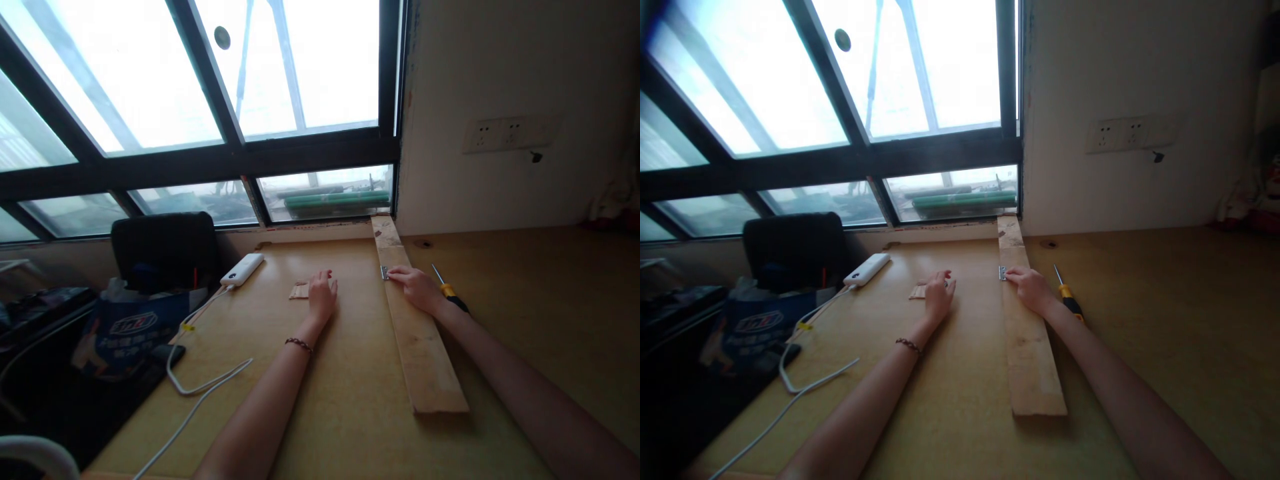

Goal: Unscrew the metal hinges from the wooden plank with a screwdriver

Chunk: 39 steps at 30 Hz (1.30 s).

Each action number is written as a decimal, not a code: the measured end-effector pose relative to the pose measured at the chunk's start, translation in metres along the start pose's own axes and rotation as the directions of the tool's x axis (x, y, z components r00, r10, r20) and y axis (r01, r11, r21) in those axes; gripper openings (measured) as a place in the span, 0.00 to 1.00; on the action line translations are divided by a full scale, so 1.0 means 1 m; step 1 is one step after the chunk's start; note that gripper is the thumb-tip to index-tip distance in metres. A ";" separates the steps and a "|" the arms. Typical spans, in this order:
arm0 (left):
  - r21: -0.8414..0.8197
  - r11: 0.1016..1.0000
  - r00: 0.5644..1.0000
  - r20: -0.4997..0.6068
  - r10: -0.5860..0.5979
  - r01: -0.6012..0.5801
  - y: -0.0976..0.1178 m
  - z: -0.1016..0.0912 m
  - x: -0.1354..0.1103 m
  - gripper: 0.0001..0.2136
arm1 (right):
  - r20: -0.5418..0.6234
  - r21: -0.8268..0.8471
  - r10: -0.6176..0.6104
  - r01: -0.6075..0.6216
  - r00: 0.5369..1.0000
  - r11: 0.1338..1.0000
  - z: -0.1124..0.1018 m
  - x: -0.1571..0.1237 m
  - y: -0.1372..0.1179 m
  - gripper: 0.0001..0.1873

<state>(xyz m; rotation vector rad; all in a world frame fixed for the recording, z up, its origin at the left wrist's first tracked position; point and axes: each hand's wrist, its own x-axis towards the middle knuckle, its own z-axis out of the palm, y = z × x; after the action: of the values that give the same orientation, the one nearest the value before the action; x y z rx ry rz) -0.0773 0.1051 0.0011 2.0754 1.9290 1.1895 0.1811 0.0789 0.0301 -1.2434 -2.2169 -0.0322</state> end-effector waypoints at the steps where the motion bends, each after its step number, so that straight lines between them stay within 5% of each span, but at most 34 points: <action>1: -0.170 0.985 0.999 0.042 0.010 -0.003 0.006 0.005 -0.003 0.12 | 0.002 0.000 -0.001 0.001 1.000 1.000 0.000 0.000 0.000 0.23; 3: -0.524 0.848 0.988 0.152 0.001 0.079 0.022 0.018 -0.010 0.11 | 0.001 0.000 0.000 0.000 1.000 1.000 0.001 0.000 0.001 0.23; 5: -0.760 0.603 0.959 0.281 -0.036 0.245 0.040 0.034 -0.018 0.12 | -0.003 0.002 0.003 -0.003 1.000 1.000 0.001 0.000 0.001 0.23; 9: -0.859 0.162 0.874 0.474 -0.104 0.486 0.069 0.062 -0.028 0.13 | 0.006 0.004 -0.003 0.003 1.000 1.000 0.000 0.000 0.001 0.22; 12: -0.888 0.065 0.886 0.447 -0.122 0.456 0.078 0.072 -0.030 0.15 | 0.019 -0.014 -0.017 0.017 1.000 1.000 0.000 0.000 0.000 0.22; 15: -0.919 0.171 0.933 0.340 -0.122 0.357 0.078 0.071 -0.031 0.17 | 0.018 -0.031 -0.021 0.021 1.000 0.999 0.000 0.001 0.000 0.22; 19: -0.881 0.452 0.988 0.151 -0.010 0.139 0.084 0.060 -0.035 0.14 | 0.007 -0.034 -0.023 0.024 1.000 0.999 0.000 0.000 -0.001 0.21; 24: -0.708 0.698 0.977 0.050 0.206 -0.111 0.103 0.052 -0.045 0.16 | 0.009 -0.049 -0.027 0.027 1.000 0.998 -0.001 0.000 -0.001 0.19; 30: -0.633 0.758 0.973 0.033 0.229 -0.157 0.098 0.049 -0.042 0.15 | 0.020 -0.047 -0.079 0.080 0.997 0.996 0.000 0.001 -0.001 0.22; 39: -0.669 0.743 0.998 0.058 0.028 0.018 0.079 0.054 -0.033 0.09 | 0.087 -0.055 -0.208 0.213 0.974 0.975 0.000 0.003 0.000 0.23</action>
<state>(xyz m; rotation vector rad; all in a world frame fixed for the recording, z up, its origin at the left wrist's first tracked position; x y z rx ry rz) 0.0206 0.0828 -0.0103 1.6820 1.1817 1.5028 0.1796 0.0814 0.0320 -1.0534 -2.4275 -0.1404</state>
